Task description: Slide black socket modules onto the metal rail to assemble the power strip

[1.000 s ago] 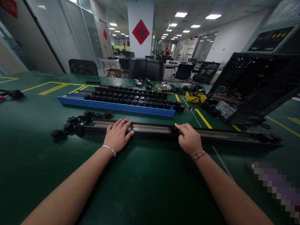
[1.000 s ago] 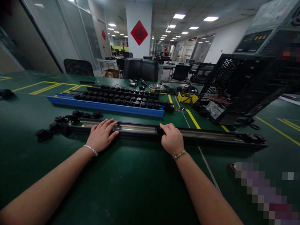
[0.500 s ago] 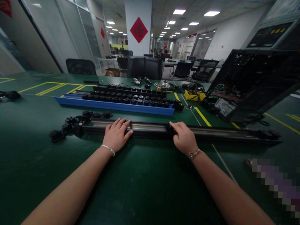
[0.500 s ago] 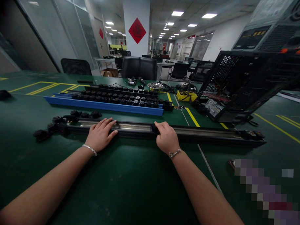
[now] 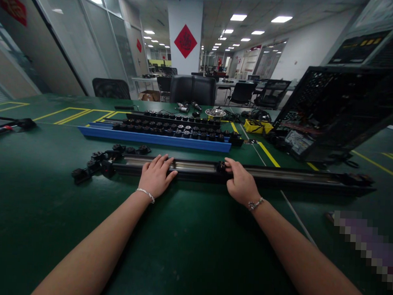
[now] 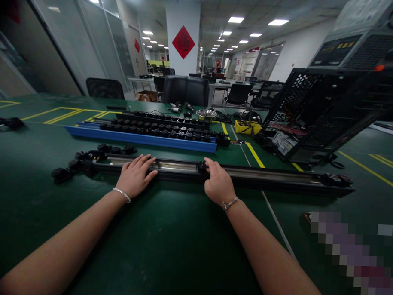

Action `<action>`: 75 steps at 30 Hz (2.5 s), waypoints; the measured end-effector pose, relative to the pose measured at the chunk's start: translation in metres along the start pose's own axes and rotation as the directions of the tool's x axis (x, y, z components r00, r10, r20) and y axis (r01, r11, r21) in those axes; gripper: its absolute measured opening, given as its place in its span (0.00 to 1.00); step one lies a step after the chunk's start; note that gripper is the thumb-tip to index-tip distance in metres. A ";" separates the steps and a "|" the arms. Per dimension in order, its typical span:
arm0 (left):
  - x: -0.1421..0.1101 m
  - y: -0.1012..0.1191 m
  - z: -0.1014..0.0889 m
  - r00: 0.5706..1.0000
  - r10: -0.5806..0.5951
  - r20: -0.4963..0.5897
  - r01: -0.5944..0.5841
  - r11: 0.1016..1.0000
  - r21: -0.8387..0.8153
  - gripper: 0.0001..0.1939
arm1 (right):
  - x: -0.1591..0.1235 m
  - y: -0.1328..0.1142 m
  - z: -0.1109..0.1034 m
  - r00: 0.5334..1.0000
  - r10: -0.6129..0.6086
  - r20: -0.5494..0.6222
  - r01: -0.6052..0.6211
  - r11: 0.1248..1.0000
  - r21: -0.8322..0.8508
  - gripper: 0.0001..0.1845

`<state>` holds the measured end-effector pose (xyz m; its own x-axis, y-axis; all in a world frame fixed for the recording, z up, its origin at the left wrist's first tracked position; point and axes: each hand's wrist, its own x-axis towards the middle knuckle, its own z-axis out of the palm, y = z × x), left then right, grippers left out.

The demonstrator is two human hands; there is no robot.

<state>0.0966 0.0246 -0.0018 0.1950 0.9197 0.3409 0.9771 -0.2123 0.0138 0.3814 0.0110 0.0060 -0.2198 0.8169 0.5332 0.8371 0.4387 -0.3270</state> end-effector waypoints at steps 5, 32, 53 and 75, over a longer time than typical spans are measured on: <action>0.000 0.000 -0.001 1.000 -0.002 0.002 0.002 1.000 -0.007 0.27 | -0.001 -0.004 0.002 1.000 -0.015 0.016 0.015 1.000 0.024 0.35; 0.006 0.115 0.003 0.961 0.256 0.101 -0.252 0.966 -0.057 0.42 | -0.003 -0.004 0.018 0.993 -0.116 -0.003 0.116 0.991 0.061 0.38; 0.006 0.115 0.002 0.970 0.231 0.078 -0.227 0.972 -0.052 0.38 | -0.004 -0.006 0.016 0.980 -0.174 0.097 0.179 0.983 -0.045 0.39; 0.002 0.099 0.000 0.978 0.210 -0.004 -0.210 0.977 -0.040 0.29 | -0.004 -0.011 0.019 0.982 -0.018 0.187 0.091 0.915 -0.394 0.32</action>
<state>0.1934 0.0052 0.0003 0.3950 0.8533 0.3402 0.9104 -0.4133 -0.0204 0.3631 0.0101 -0.0073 -0.3243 0.8647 0.3836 0.9429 0.3282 0.0571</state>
